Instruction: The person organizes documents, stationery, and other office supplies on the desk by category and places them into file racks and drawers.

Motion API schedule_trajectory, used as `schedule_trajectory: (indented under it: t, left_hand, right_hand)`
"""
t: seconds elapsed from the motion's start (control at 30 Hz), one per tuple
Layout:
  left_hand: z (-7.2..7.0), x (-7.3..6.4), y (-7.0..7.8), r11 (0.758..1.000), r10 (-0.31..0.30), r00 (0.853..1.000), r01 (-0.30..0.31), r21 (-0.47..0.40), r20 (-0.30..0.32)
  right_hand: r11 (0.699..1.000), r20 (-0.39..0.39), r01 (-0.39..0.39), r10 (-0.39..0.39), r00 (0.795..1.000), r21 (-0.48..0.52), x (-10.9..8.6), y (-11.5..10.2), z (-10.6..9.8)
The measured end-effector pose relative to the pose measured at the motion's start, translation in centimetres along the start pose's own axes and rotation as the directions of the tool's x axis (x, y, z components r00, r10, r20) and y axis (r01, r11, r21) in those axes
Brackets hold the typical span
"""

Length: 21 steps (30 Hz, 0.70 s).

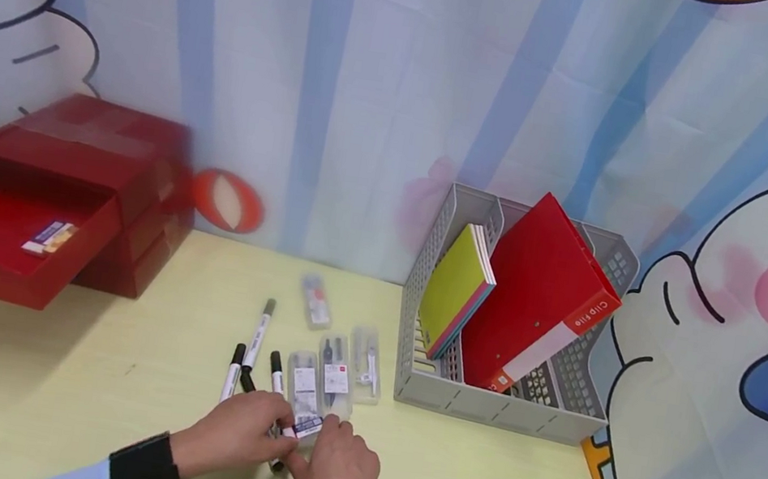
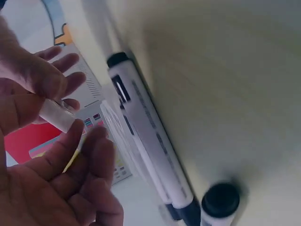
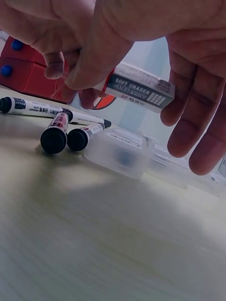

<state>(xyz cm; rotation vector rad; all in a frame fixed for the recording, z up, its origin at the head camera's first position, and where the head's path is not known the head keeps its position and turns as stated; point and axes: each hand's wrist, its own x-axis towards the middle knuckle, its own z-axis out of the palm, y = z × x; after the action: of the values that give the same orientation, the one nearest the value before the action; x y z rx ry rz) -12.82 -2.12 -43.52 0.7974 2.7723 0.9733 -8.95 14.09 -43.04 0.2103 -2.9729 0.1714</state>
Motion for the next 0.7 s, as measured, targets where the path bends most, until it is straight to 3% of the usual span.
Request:
schedule_trajectory:
  t: [0.13, 0.27, 0.4, 0.53, 0.7]
  left_hand:
    - [0.0, 0.2, 0.1, 0.981, -0.043, 0.998, 0.053, -0.184, 0.055]
    - [0.0, 0.3, 0.1, 0.964, -0.061, 0.994, 0.081, -0.254, 0.086]
    - [-0.1, 0.2, -0.1, 0.97, -0.073, 0.994, 0.089, -0.224, 0.078]
    - [-0.7, 0.0, -0.5, 0.986, -0.1, 0.995, 0.103, -0.131, 0.03]
    - [-2.9, -0.2, -1.1, 0.982, -0.187, 0.981, 0.186, -0.029, -0.057]
  right_hand:
    - [1.0, -0.007, -0.007, 0.007, 1.0, -0.005, 0.1, -0.1, 0.1]
    - [1.0, 0.007, -0.013, 0.013, 1.0, 0.014, 0.2, -0.3, 0.0]
    - [0.999, 0.047, -0.021, 0.02, 0.999, 0.035, 0.2, -0.5, -0.1]
    - [0.999, 0.034, -0.009, 0.008, 0.999, 0.033, 0.1, -0.3, -0.1]
    - [0.999, 0.059, -0.029, 0.027, 0.998, 0.037, 0.0, 0.3, 0.1]
